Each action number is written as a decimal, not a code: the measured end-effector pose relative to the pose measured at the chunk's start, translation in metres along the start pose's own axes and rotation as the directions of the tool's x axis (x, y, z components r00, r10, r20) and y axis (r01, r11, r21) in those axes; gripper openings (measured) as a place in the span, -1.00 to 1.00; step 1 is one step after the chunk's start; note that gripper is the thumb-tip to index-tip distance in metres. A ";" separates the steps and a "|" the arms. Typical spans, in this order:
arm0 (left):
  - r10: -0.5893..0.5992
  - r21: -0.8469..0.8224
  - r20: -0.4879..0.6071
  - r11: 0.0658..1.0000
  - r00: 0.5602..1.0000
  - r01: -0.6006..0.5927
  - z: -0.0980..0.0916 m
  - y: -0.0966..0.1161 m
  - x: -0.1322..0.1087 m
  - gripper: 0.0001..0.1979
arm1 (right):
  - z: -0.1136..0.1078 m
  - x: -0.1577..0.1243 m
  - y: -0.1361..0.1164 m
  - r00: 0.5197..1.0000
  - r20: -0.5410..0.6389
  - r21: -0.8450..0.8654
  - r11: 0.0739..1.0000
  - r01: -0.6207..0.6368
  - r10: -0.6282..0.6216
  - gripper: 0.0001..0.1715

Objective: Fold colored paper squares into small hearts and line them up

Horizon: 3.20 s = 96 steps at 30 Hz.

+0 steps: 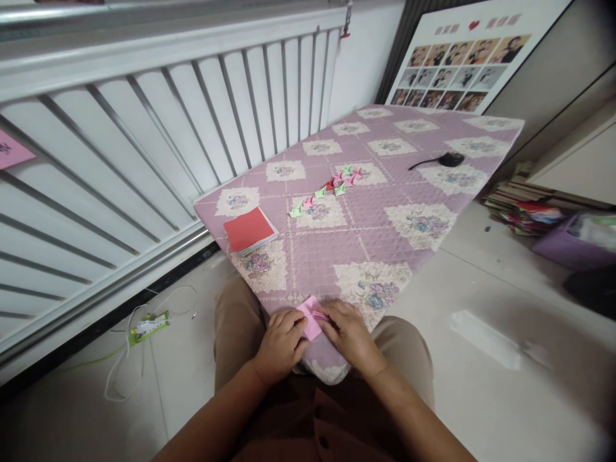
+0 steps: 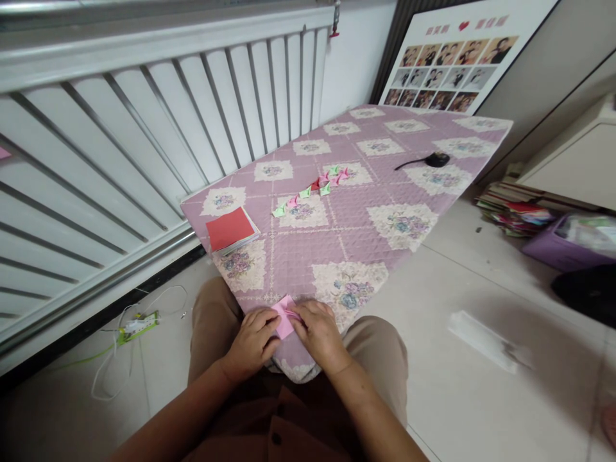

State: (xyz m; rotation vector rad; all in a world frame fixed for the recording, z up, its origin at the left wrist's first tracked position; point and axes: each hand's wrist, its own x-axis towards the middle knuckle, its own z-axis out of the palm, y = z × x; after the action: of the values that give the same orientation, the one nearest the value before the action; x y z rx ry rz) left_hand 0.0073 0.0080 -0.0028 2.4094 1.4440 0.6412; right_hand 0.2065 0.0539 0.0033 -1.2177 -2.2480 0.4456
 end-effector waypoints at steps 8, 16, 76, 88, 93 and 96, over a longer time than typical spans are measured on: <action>0.017 0.048 0.042 0.999 0.999 -0.019 -0.001 0.000 -0.001 -0.62 | 0.011 0.009 -0.018 0.987 -0.100 -0.157 0.978 -0.141 0.126 -0.78; 0.037 0.094 0.072 0.995 0.997 -0.044 -0.001 0.000 -0.002 -0.59 | 0.020 0.012 -0.026 0.974 -0.172 -0.255 0.948 -0.190 0.149 -0.79; 0.130 0.129 0.099 0.981 0.987 -0.142 -0.011 -0.004 -0.007 -0.64 | 0.000 -0.003 -0.002 0.972 0.033 -0.252 0.939 0.233 -0.232 -0.86; 0.142 0.121 0.026 0.982 0.990 -0.144 -0.004 -0.008 -0.010 -0.63 | -0.003 -0.008 0.000 0.956 0.110 -0.250 0.923 0.292 -0.273 -0.80; 0.157 0.146 0.071 0.975 0.985 -0.166 -0.006 -0.008 -0.008 -0.53 | -0.004 -0.007 0.000 0.953 0.123 -0.219 0.929 0.297 -0.276 -0.81; 0.150 0.143 0.082 0.976 0.985 -0.161 -0.007 -0.007 -0.007 -0.55 | -0.005 -0.007 0.001 0.950 0.128 -0.219 0.926 0.307 -0.284 -0.81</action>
State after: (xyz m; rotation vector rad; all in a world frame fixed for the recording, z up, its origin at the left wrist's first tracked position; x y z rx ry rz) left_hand -0.0044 0.0049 -0.0011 2.6531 1.3285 0.4914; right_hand 0.2126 0.0489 0.0046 -0.9567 -2.5711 0.1212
